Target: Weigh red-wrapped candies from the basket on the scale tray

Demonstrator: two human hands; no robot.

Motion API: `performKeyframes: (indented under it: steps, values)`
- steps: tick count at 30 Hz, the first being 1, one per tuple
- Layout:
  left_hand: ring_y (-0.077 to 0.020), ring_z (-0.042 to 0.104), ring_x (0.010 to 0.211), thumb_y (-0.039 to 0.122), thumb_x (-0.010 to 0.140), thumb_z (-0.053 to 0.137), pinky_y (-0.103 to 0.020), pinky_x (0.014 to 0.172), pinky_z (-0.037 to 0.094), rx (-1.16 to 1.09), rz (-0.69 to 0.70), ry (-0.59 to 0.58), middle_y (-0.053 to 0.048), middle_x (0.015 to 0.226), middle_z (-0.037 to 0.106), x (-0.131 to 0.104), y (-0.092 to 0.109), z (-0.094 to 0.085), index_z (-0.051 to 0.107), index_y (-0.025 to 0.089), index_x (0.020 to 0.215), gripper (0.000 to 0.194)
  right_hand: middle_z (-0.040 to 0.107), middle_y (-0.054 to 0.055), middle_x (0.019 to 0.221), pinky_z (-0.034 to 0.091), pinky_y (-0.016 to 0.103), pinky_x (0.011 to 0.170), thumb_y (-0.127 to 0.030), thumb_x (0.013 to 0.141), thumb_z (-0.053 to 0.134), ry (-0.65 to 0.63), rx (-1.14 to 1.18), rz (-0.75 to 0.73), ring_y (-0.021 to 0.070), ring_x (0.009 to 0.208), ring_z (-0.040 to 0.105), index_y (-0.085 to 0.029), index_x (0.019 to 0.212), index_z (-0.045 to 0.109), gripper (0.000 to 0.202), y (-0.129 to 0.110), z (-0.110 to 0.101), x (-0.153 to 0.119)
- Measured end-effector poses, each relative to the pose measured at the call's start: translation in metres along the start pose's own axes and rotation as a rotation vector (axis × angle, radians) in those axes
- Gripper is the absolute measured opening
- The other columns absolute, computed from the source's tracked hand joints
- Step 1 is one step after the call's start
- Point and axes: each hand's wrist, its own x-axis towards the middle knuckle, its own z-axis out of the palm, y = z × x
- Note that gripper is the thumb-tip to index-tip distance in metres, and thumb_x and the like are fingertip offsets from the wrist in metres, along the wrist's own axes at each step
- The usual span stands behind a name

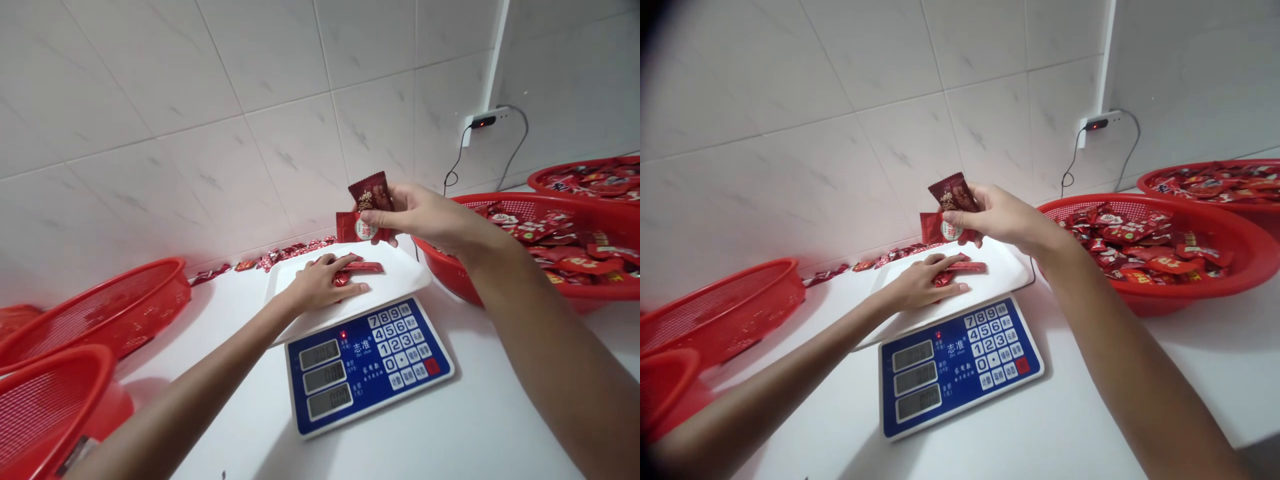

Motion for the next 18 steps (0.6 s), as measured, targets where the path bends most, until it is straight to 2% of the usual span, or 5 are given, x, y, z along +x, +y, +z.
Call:
performKeyframes:
  steps: [3, 7, 10, 15, 18]
  values:
    - [-0.0415, 0.057, 0.115, 0.059, 0.096, 0.04, -0.061, 0.094, 0.044, 0.058, -0.043, 0.082, -0.015, 0.129, 0.06, -0.008, 0.008, 0.004, 0.057, 0.031, 0.138, 0.053, 0.063, 0.002, 0.075, 0.045, 0.026, 0.056, -0.024, 0.087, 0.069, -0.011, -0.026, 0.005, 0.0123, 0.063, 0.056, -0.018, 0.085, 0.063, 0.009, -0.003, 0.002, -0.001]
    - [-0.032, 0.064, 0.098, 0.04, 0.099, 0.043, -0.048, 0.088, 0.049, 0.129, -0.084, 0.139, -0.014, 0.115, 0.062, -0.016, 0.017, 0.005, 0.064, 0.025, 0.127, 0.038, 0.06, 0.0, 0.071, 0.042, 0.025, 0.053, -0.025, 0.087, 0.067, -0.032, -0.058, 0.013, 0.0116, 0.06, 0.053, -0.017, 0.089, 0.062, 0.009, -0.006, 0.003, 0.0]
    - [-0.027, 0.066, 0.088, 0.034, 0.098, 0.047, -0.04, 0.079, 0.051, 0.176, -0.12, 0.133, -0.012, 0.107, 0.062, -0.018, 0.021, 0.005, 0.064, 0.023, 0.123, 0.032, 0.059, 0.0, 0.07, 0.041, 0.026, 0.053, -0.027, 0.084, 0.068, -0.037, -0.086, 0.025, 0.0124, 0.06, 0.054, -0.017, 0.089, 0.061, 0.013, -0.007, 0.006, -0.001]
    - [-0.0241, 0.066, 0.082, 0.028, 0.099, 0.046, -0.034, 0.071, 0.049, 0.236, -0.188, 0.124, -0.014, 0.107, 0.06, -0.016, 0.031, 0.002, 0.063, 0.02, 0.121, 0.029, 0.059, 0.0, 0.069, 0.04, 0.027, 0.053, -0.032, 0.081, 0.072, -0.07, -0.148, 0.021, 0.0126, 0.059, 0.053, -0.017, 0.085, 0.06, 0.02, -0.002, 0.009, -0.001]
    - [-0.0215, 0.063, 0.08, 0.026, 0.099, 0.045, -0.031, 0.068, 0.046, 0.248, -0.204, 0.133, -0.013, 0.108, 0.06, -0.021, 0.036, -0.011, 0.064, 0.022, 0.121, 0.03, 0.06, 0.001, 0.07, 0.04, 0.026, 0.053, -0.032, 0.083, 0.071, -0.089, -0.168, 0.017, 0.0121, 0.059, 0.054, -0.017, 0.085, 0.06, 0.019, 0.002, 0.006, -0.001]
